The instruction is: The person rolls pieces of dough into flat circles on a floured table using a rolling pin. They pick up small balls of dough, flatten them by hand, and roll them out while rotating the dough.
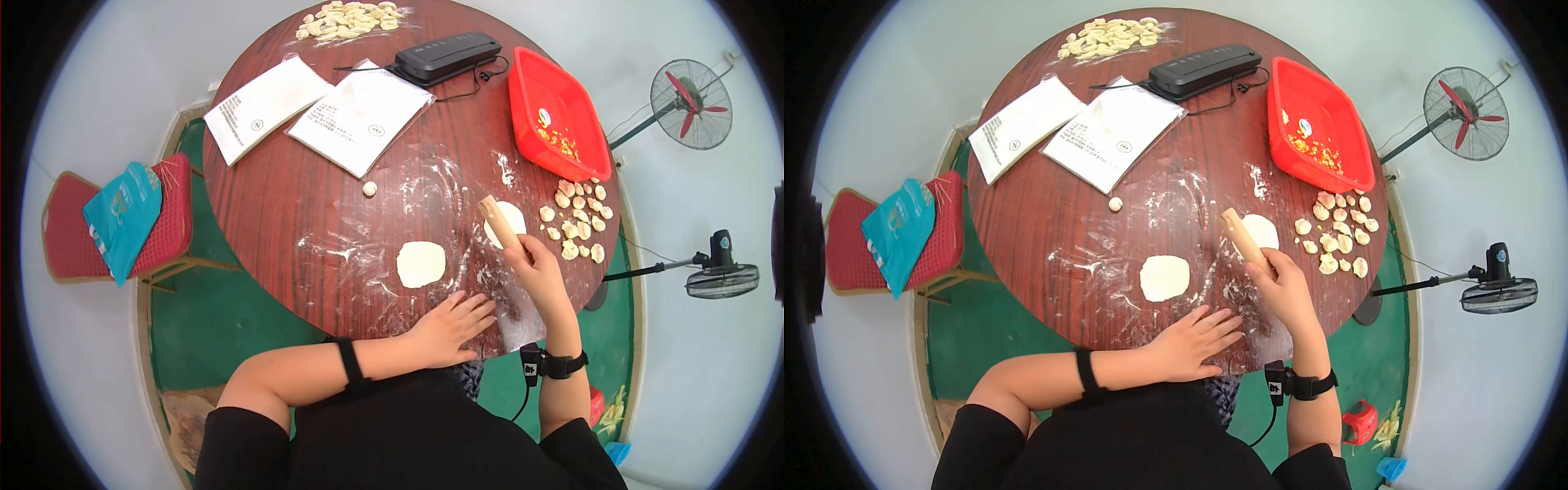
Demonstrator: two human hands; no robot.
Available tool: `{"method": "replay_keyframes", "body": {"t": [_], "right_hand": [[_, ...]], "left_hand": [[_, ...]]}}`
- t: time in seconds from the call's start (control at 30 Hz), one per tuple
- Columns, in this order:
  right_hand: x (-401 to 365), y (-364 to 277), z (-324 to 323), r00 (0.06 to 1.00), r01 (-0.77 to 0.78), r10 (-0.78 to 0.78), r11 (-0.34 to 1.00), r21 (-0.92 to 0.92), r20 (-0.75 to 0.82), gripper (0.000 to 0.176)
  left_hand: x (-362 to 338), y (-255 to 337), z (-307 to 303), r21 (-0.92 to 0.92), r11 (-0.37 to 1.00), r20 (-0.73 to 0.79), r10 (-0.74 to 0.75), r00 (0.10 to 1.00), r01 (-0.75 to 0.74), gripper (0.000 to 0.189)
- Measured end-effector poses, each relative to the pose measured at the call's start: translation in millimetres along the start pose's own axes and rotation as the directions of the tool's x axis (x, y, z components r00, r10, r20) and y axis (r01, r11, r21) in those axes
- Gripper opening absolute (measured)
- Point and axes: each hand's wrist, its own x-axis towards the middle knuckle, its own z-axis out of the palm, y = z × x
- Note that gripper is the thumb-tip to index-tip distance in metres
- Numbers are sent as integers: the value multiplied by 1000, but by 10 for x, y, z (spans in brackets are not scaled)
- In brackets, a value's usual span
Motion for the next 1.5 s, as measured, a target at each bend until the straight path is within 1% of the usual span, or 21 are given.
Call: {"method": "replay_keyframes", "body": {"t": [0.13,0.2,0.23,0.3,0.4,0.43,0.47,0.53,0.73,0.8,0.83,0.87,0.93,1.0,1.07,1.1,1.13,1.3,1.4,1.47,1.5], "right_hand": [[-54,33,-34,999,21,-17,997,77,-49,37],[-78,26,-66,997,-18,27,990,138,-66,36],[-92,31,-87,997,-19,29,990,139,-70,36],[-109,45,-121,996,-31,45,985,168,-82,35],[-143,58,-168,992,-87,103,977,193,-72,34],[-143,76,-165,992,-89,104,976,198,-70,34],[-138,93,-157,992,-84,102,973,217,-73,34],[-120,118,-117,993,-77,97,968,240,-73,33],[-96,105,5,998,-47,54,971,236,-24,35],[-58,134,57,999,-35,42,975,218,-29,36],[-50,109,71,999,-32,40,975,219,-30,36],[-51,70,94,999,-30,34,975,221,-15,36],[-60,3,136,999,-31,32,975,221,-1,36],[-50,-63,178,998,-32,22,986,165,60,35],[-51,-108,277,998,37,-42,995,96,53,36],[-65,-109,360,989,139,-136,989,-42,59,37],[-85,-131,441,971,236,-226,955,-179,76,37],[-250,-344,825,913,398,-339,865,-305,229,35],[-247,-399,1048,902,431,-401,806,-406,163,35],[-75,-348,1196,841,478,-540,714,-512,32,39],[84,-355,1173,843,475,-537,714,-514,33,39]], "left_hand": [[381,-137,134,28,1000,-32,11,999,-10,72],[574,-281,88,78,983,-107,-160,981,169,73],[616,-350,34,79,983,-106,-156,982,165,73],[585,-478,-101,163,930,-105,-315,943,329,75],[269,-412,-168,268,920,-37,-285,958,284,76],[159,-344,-182,318,923,24,-238,971,219,76],[61,-274,-192,321,921,27,-242,970,221,76],[-118,-163,-195,253,962,97,-127,987,99,76],[-357,-295,-316,303,950,47,-95,994,76,75],[-343,-390,-430,408,879,-17,-263,965,247,74],[-315,-415,-511,365,854,-56,-378,924,371,74],[-323,-444,-516,366,853,-57,-377,924,371,74],[-358,-493,-499,336,801,-94,-495,864,496,73],[-387,-416,-469,310,827,-120,-456,882,469,71],[-436,-313,-426,182,941,-26,-287,958,287,70],[-466,-270,-430,158,962,-28,-223,974,224,70],[-489,-241,-446,156,962,-30,-222,975,224,70],[-612,-223,-508,203,941,-43,-266,963,269,60],[-640,-201,-532,175,946,-86,-261,962,272,56],[-652,-208,-505,190,943,-97,-258,961,272,56],[-657,-203,-489,207,940,-105,-254,961,271,57]]}}
